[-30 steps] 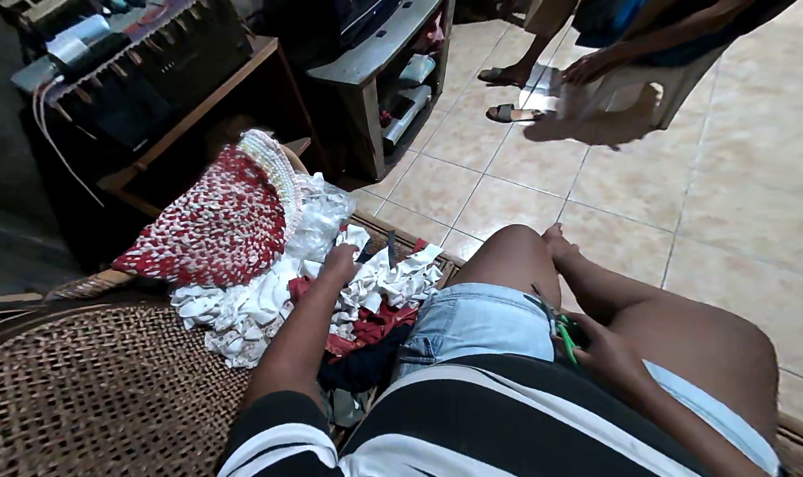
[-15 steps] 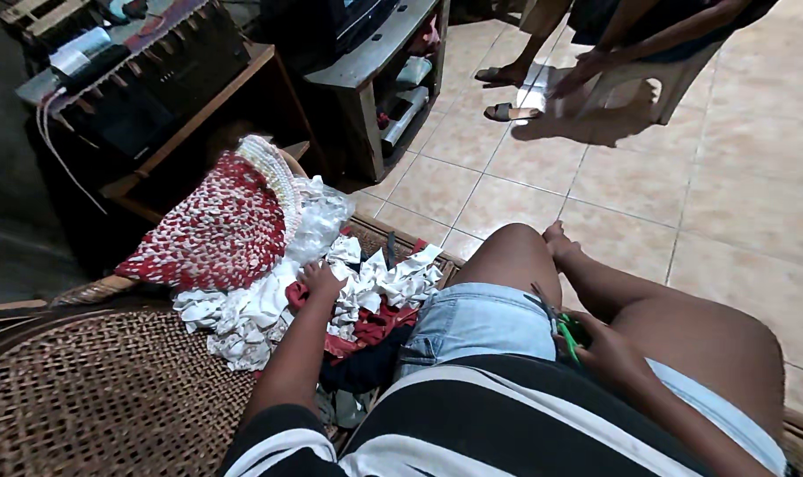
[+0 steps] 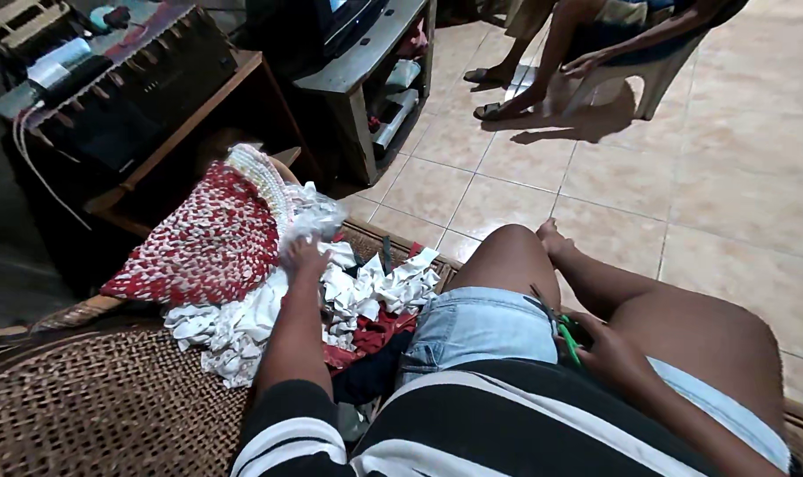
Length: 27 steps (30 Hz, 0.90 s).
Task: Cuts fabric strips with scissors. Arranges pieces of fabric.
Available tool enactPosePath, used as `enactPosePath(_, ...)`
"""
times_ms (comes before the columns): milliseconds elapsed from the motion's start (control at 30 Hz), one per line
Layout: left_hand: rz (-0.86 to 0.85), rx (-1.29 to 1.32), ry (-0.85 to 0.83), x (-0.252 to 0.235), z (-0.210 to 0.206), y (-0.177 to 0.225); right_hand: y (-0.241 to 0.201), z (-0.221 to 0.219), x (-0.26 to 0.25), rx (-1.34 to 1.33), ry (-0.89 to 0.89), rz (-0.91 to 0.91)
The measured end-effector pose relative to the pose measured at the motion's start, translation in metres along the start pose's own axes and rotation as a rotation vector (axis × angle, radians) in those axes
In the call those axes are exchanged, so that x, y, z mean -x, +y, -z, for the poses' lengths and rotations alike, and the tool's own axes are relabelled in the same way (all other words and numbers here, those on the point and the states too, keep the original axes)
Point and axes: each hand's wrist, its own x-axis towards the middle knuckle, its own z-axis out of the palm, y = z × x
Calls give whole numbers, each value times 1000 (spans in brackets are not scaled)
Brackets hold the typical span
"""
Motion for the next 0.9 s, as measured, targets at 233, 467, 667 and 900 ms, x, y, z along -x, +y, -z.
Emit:
enactPosePath(233, 38, 151, 127, -9, 44, -52, -1, -1, -6, 25, -12, -26)
enactPosePath(467, 88, 149, 109, -16, 44, -60, -4, 1, 0, 18, -4, -26)
enactPosePath(667, 36, 106, 40, -9, 67, -47, -1, -1, -3, 27, 7, -15)
enactPosePath(900, -611, 72, -335, 58, 24, 34, 1, -1, -6, 35, -7, -34)
